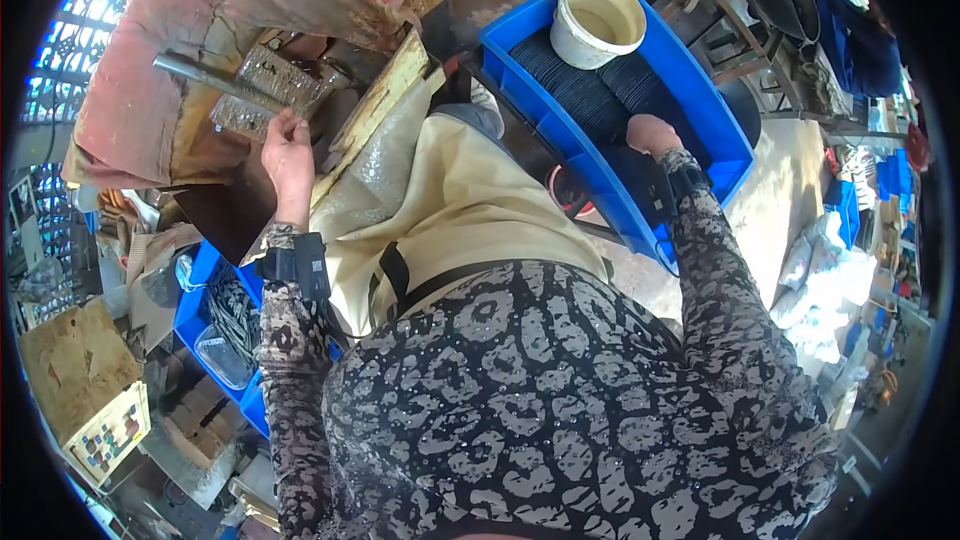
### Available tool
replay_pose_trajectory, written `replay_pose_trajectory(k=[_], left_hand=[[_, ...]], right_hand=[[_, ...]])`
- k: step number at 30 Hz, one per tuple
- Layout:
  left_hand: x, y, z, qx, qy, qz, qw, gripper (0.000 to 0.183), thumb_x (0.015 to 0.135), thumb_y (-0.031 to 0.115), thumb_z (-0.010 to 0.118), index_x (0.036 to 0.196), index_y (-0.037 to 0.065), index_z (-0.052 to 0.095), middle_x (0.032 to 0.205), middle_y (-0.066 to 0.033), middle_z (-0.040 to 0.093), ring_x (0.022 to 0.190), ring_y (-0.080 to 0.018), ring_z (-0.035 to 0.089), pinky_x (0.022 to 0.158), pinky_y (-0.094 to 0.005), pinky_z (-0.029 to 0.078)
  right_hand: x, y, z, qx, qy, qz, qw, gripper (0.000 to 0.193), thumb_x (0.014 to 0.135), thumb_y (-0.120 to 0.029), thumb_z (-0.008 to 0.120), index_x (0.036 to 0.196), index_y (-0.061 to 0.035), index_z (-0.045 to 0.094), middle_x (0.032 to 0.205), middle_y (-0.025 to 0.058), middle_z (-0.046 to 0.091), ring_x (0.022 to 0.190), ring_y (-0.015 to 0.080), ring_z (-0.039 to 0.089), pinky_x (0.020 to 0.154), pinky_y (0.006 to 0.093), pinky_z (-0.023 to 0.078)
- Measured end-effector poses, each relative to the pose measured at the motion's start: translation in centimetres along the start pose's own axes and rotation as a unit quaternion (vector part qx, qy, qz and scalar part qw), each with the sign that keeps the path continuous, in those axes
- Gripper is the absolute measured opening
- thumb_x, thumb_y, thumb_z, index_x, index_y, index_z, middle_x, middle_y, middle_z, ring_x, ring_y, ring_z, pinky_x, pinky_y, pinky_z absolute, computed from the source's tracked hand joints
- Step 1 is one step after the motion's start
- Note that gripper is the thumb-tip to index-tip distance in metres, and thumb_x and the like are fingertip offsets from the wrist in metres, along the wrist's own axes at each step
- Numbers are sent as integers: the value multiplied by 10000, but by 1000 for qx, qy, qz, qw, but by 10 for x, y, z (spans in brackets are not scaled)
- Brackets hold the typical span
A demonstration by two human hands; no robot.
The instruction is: The person picks up metal pieces from a blue bin, holds them against a grinding wheel while water flows over them, and places the finished pieces into a separate blue bin.
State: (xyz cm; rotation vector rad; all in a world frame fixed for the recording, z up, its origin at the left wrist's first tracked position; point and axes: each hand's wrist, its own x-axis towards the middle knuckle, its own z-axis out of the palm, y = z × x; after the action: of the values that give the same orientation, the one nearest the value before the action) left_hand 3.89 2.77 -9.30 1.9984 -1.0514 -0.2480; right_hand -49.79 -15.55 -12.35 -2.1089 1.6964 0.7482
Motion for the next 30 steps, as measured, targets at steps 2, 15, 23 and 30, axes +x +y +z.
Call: replay_pose_trajectory(k=[2,15,23,30], left_hand=[[0,6,5,7,-18,-11,1000,309,893,91,610,1186,-1,581,961,-80,684,878,-133,637,796,-266,499],[-13,29,0,86,29,31,995,275,874,127,604,1130,28,620,953,-147,700,877,-263,677,785,-348,518],[-14,42,3,103,19,11,994,284,875,147,603,1141,50,625,946,-147,697,854,-272,672,786,-354,515],[-13,36,2,117,10,24,993,270,874,147,604,1129,60,629,951,-146,697,861,-282,673,779,-357,517]], right_hand=[[-2,19,16,88,85,-39,992,138,719,-61,563,750,46,645,669,170,638,595,311,645,513,457,469],[16,-25,-153,271,190,-12,944,318,879,-217,559,737,64,605,554,110,514,412,219,511,384,359,389],[131,0,-118,-66,207,-171,961,251,819,-153,518,884,-4,710,939,191,686,942,356,648,783,443,512],[88,2,-138,26,130,-162,978,237,841,-178,594,674,-11,616,645,112,572,565,250,567,513,375,438]])
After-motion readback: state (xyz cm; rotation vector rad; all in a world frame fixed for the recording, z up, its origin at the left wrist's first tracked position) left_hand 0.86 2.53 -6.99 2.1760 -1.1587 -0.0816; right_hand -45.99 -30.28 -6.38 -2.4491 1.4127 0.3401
